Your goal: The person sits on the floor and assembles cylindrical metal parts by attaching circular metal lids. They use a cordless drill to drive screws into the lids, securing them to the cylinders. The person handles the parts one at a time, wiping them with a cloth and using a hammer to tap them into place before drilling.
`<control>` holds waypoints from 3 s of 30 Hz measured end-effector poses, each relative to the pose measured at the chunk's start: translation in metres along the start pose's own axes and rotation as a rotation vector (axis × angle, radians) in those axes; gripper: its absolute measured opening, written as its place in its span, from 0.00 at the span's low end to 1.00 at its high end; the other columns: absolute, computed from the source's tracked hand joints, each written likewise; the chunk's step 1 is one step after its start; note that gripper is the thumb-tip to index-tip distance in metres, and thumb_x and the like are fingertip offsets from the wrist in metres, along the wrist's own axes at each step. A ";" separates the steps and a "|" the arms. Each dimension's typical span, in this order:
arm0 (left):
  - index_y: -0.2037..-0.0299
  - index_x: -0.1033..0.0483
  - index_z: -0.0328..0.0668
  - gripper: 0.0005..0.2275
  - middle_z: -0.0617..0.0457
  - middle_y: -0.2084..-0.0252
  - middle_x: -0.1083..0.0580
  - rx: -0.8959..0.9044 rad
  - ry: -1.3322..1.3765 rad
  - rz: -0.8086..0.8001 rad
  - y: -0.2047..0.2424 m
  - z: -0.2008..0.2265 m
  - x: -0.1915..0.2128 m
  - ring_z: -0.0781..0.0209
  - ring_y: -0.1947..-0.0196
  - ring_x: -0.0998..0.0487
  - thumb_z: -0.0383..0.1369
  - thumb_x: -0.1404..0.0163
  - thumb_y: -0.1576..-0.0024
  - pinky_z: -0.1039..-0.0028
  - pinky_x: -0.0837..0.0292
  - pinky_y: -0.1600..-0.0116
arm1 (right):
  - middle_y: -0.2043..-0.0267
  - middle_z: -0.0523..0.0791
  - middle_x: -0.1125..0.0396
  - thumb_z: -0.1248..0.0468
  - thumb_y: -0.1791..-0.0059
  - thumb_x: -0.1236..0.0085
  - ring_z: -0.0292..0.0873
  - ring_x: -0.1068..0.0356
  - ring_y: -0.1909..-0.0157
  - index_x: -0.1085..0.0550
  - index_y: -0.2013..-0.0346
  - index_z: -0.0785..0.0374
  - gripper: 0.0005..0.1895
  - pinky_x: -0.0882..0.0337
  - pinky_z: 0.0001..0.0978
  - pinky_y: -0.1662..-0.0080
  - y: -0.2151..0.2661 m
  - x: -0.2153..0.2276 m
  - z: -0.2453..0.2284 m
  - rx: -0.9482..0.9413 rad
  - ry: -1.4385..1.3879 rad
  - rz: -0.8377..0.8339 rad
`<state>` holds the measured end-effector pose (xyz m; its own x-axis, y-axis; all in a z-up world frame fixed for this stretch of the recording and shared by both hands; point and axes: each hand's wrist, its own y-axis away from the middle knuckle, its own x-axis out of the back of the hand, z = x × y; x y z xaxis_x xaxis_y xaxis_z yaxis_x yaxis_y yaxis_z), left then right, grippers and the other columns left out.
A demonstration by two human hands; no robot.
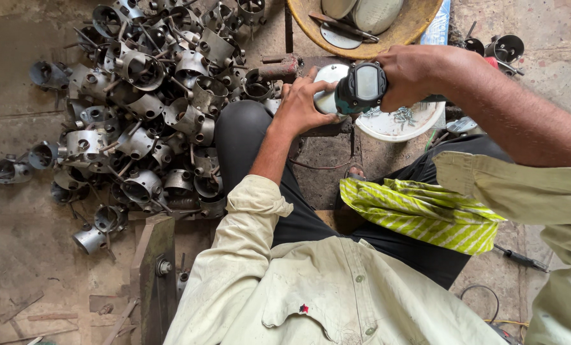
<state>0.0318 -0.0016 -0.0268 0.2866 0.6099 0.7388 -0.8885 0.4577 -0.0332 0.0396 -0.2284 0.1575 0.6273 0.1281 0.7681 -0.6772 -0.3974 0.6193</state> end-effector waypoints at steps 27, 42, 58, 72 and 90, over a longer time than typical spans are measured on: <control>0.47 0.19 0.59 0.32 0.37 0.29 0.38 -0.021 0.003 0.022 0.002 0.002 0.005 0.46 0.34 0.32 0.45 0.28 0.68 0.53 0.45 0.34 | 0.65 0.50 0.21 0.60 0.65 0.32 0.48 0.20 0.62 0.20 0.56 0.63 0.23 0.23 0.43 0.59 -0.006 -0.004 0.018 -0.034 -0.167 -0.029; 0.44 0.22 0.63 0.34 0.41 0.28 0.39 -0.013 -0.059 0.024 0.006 0.012 0.005 0.47 0.36 0.32 0.51 0.28 0.64 0.50 0.46 0.37 | 0.59 0.50 0.23 0.63 0.63 0.30 0.49 0.23 0.58 0.26 0.40 0.54 0.35 0.23 0.44 0.54 0.049 0.027 0.006 -0.153 -0.196 0.134; 0.33 0.39 0.45 0.52 0.47 0.38 0.33 0.269 -0.074 0.225 -0.010 0.040 -0.005 0.47 0.38 0.31 0.71 0.42 0.63 0.43 0.51 0.39 | 0.51 0.50 0.24 0.76 0.60 0.40 0.43 0.25 0.60 0.30 0.44 0.68 0.28 0.21 0.35 0.59 -0.036 -0.111 0.030 -0.001 -1.552 0.870; 0.37 0.38 0.47 0.52 0.45 0.38 0.36 0.168 -0.210 -0.017 -0.036 0.048 0.016 0.42 0.35 0.37 0.61 0.34 0.73 0.40 0.56 0.32 | 0.66 0.47 0.31 0.73 0.60 0.41 0.48 0.26 0.70 0.28 0.54 0.69 0.20 0.23 0.40 0.65 -0.057 -0.171 0.029 -0.113 -2.040 0.607; 0.29 0.44 0.44 0.53 0.36 0.28 0.43 0.313 -0.264 0.166 -0.024 0.057 -0.011 0.27 0.23 0.58 0.62 0.36 0.63 0.41 0.59 0.24 | 0.58 0.55 0.28 0.67 0.55 0.46 0.45 0.25 0.67 0.30 0.43 0.79 0.27 0.23 0.38 0.60 -0.063 -0.175 0.017 -0.075 -2.269 0.722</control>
<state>0.0297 -0.0567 0.0043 0.0657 0.4537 0.8887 -0.9921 0.1252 0.0095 -0.0212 -0.2415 -0.0187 -0.3845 -0.7768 -0.4987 -0.8671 0.1185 0.4839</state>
